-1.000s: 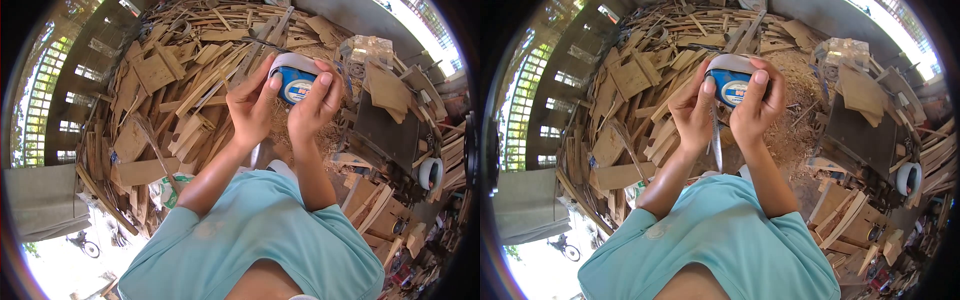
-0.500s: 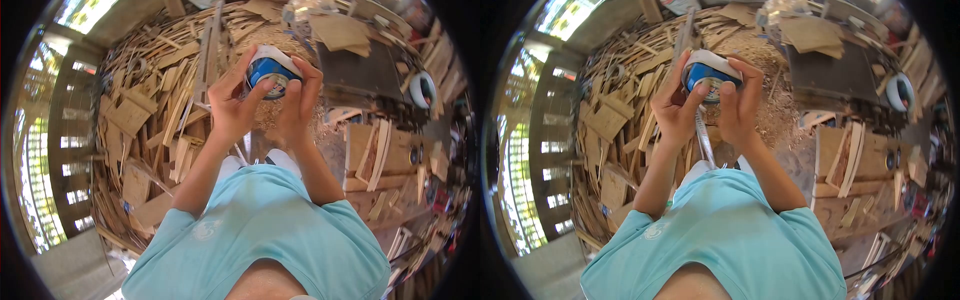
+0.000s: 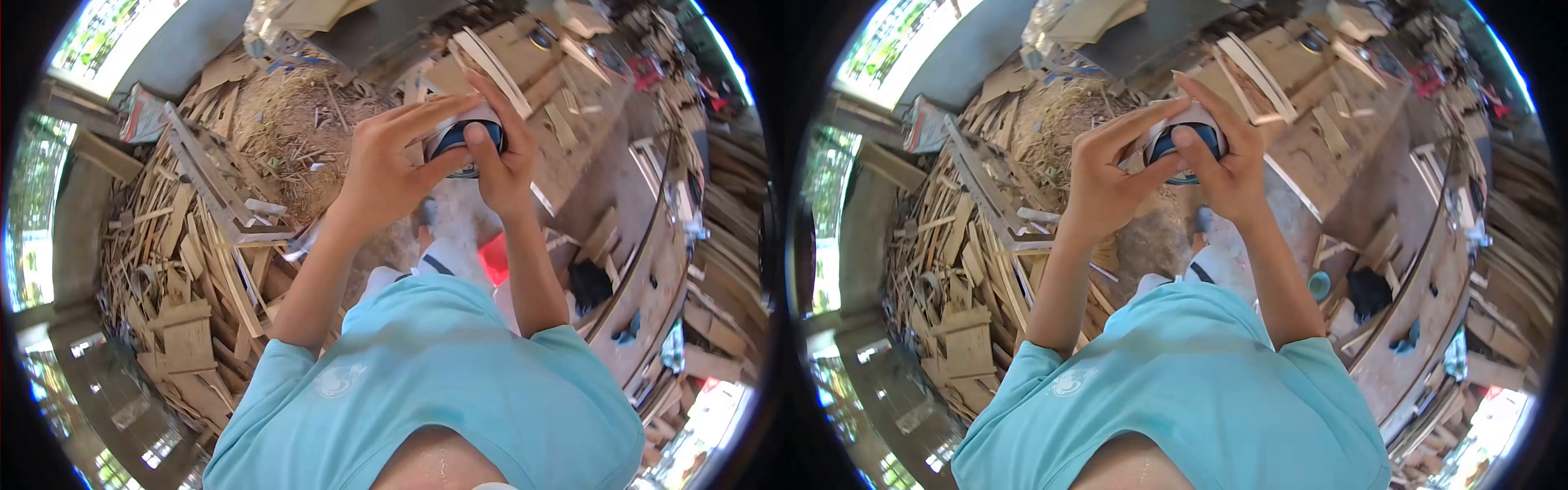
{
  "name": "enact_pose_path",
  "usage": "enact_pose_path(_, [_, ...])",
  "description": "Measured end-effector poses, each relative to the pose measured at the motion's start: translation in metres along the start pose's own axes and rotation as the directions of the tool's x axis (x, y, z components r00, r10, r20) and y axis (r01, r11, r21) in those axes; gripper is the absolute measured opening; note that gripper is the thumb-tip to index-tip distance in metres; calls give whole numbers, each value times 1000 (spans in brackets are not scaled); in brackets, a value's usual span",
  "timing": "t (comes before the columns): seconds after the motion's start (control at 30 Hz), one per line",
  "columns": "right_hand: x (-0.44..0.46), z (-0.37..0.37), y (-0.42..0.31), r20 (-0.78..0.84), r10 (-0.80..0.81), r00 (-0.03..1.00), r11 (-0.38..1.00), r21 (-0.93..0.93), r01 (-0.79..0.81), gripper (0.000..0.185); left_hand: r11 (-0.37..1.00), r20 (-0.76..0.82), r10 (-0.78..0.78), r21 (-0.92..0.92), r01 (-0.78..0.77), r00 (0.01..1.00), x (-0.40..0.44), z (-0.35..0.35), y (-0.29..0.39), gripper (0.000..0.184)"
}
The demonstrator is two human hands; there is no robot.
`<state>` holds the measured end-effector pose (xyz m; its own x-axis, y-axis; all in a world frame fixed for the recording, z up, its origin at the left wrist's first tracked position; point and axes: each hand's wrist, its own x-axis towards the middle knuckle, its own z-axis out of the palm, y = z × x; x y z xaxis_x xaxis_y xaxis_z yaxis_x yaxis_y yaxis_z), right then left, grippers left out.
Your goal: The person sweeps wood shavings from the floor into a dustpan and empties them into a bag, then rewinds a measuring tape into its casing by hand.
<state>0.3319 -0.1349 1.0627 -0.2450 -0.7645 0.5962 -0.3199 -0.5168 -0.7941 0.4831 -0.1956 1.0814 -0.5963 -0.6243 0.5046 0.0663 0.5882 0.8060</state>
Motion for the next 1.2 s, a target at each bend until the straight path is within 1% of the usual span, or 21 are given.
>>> enact_pose_path(0.07, [-20,-18,-15,-103,57,993,998,-27,-61,41,991,20,-78,-111,80,997,-6,23,6,55])
enact_pose_path(0.1, [-29,-27,-22,-159,37,987,998,-53,-46,37,979,36,-115,-165,119,993,-7,38,9,56])
enact_pose_path(0.2, [-53,-61,-38,-308,-20,951,992,-121,-19,29,989,-16,15,-146,-17,1000,-8,84,25,54])
enact_pose_path(0.27, [-68,-87,-47,-384,-40,922,990,-141,-15,25,972,-73,83,-214,-97,994,-10,124,31,55])
enact_pose_path(0.37, [-87,-136,-53,-486,-103,868,980,-198,6,22,960,-59,109,-251,-121,992,-14,176,42,55])
enact_pose_path(0.47, [-113,-194,-57,-563,-81,823,982,-187,-32,21,949,-30,109,-293,-113,994,-14,241,56,52])
enact_pose_path(0.5, [-122,-216,-54,-570,-99,815,989,-145,19,21,942,-34,125,-310,-130,992,-13,268,60,51])
enact_pose_path(0.53, [-130,-240,-55,-604,-117,788,985,-169,16,21,933,-35,145,-329,-148,989,-10,296,66,50])
enact_pose_path(0.63, [-160,-317,-60,-702,-176,690,969,-249,-5,21,939,19,71,-338,-61,997,-7,384,91,44])
enact_pose_path(0.73, [-194,-393,-66,-780,-181,599,954,-288,-87,29,913,85,-17,-405,51,996,-7,474,127,40])
enact_pose_path(0.77, [-197,-413,-69,-833,-193,518,974,-225,2,25,890,90,-11,-453,51,996,-5,503,136,38])
enact_pose_path(0.8, [-206,-435,-71,-818,-250,518,946,-320,-50,31,865,87,-3,-500,46,996,-2,531,144,37])
enact_pose_path(0.83, [-213,-453,-71,-835,-255,487,948,-315,-42,31,839,80,8,-543,37,997,1,554,153,36])
enact_pose_path(0.87, [-218,-470,-71,-852,-261,454,951,-307,-29,31,841,89,-15,-538,61,996,3,573,165,34])
enact_pose_path(0.9, [-222,-486,-72,-838,-309,450,927,-371,-54,30,845,99,-35,-529,82,994,6,589,176,35])
enact_pose_path(0.93, [-226,-495,-74,-857,-291,426,946,-324,-6,30,852,97,-53,-515,96,994,7,604,181,38])
enact_pose_path(0.97, [-229,-505,-76,-852,-304,426,940,-340,-9,30,858,96,-71,-502,110,993,8,620,187,44])
enact_pose_path(1.07, [-243,-538,-72,-828,-351,438,925,-379,25,32,843,157,-126,-504,189,980,18,651,196,46])
enact_pose_path(1.1, [-247,-546,-76,-816,-349,461,928,-370,47,36,845,146,-84,-513,148,986,23,662,201,50])
enact_pose_path(1.13, [-252,-554,-77,-804,-363,471,920,-389,44,42,813,145,-51,-569,126,988,29,672,211,52])
enact_pose_path(1.2, [-261,-571,-84,-797,-359,485,904,-426,-31,47,794,147,85,-608,22,985,46,694,215,54])
